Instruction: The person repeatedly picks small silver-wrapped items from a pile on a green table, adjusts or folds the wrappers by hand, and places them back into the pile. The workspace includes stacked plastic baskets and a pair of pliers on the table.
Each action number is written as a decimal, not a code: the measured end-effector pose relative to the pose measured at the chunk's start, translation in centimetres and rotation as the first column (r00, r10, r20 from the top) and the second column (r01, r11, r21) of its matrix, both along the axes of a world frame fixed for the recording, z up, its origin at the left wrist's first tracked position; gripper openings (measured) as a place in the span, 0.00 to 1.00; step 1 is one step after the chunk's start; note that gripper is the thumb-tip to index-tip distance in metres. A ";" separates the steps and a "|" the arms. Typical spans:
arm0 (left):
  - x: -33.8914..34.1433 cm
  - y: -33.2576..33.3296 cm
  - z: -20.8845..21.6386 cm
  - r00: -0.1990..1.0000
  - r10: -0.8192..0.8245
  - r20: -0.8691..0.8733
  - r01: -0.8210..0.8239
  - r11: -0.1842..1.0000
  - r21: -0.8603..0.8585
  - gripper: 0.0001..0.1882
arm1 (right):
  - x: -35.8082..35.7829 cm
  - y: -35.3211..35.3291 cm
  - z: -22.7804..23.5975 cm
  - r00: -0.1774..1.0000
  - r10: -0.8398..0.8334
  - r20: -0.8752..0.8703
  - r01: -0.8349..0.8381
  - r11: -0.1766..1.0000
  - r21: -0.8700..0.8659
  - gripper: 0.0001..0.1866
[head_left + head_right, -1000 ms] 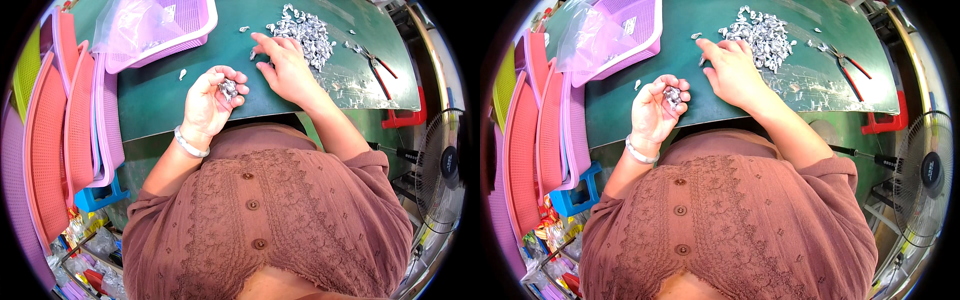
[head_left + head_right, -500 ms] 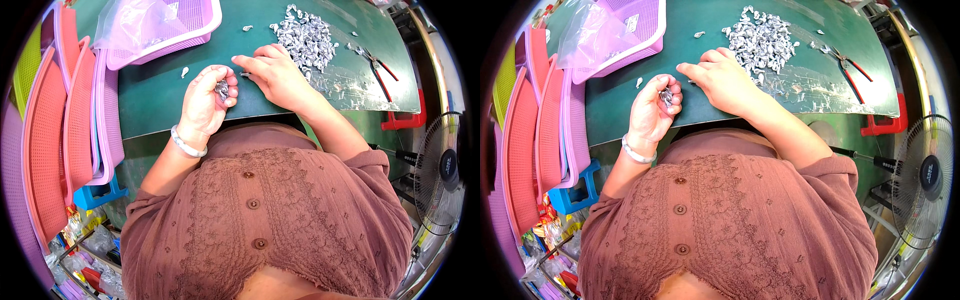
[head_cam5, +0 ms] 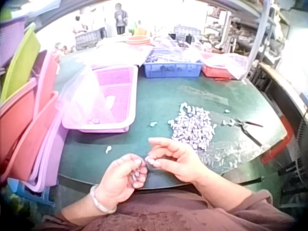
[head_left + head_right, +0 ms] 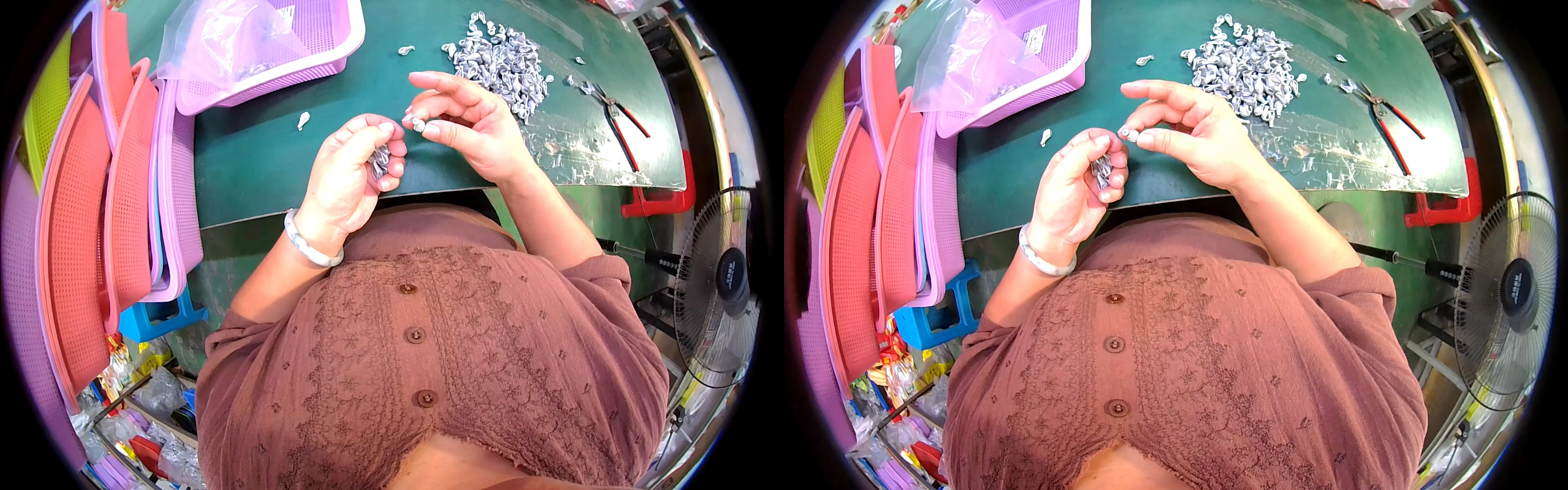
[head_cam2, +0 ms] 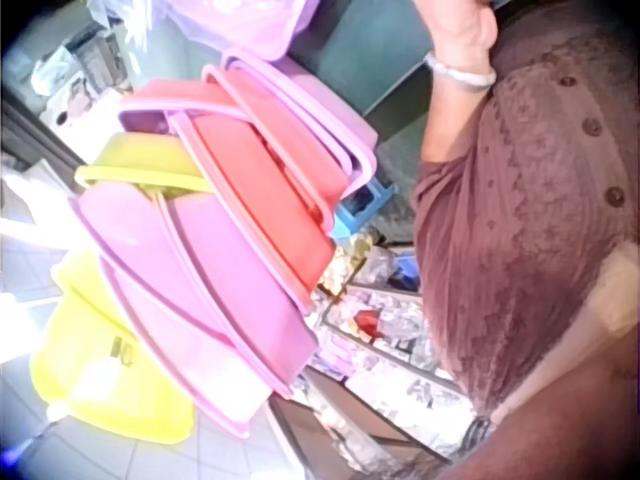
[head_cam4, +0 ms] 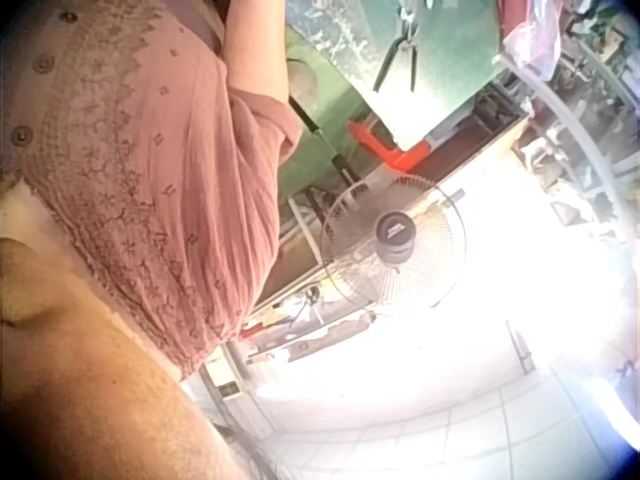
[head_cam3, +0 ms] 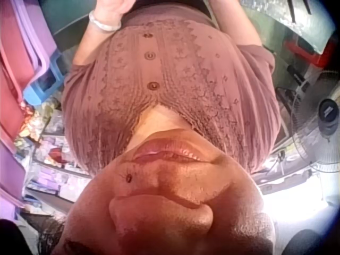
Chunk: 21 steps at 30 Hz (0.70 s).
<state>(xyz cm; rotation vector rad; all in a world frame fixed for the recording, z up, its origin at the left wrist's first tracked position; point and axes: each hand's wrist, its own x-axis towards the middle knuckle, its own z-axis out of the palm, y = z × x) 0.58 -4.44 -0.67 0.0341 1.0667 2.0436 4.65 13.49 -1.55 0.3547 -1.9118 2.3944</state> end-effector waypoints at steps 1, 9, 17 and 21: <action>0.1 0.0 0.1 1.000 -0.004 -0.005 0.004 1.000 -0.001 0.06 | 0.0 0.0 0.0 1.000 0.001 0.000 -0.001 1.000 -0.006 0.24; 0.3 0.1 0.4 1.000 -0.016 -0.024 0.016 1.000 -0.002 0.07 | 0.2 -0.1 -0.1 1.000 -0.017 0.015 0.017 1.000 0.019 0.24; 0.3 0.1 0.3 0.999 -0.008 -0.039 0.008 1.000 -0.019 0.08 | 0.5 -0.5 0.0 0.993 -0.093 -0.067 0.102 0.983 0.150 0.26; 0.3 0.2 0.1 0.999 0.000 -0.037 -0.001 0.999 -0.037 0.09 | 0.5 -0.6 -0.1 0.963 -0.112 -0.246 0.193 0.923 0.334 0.27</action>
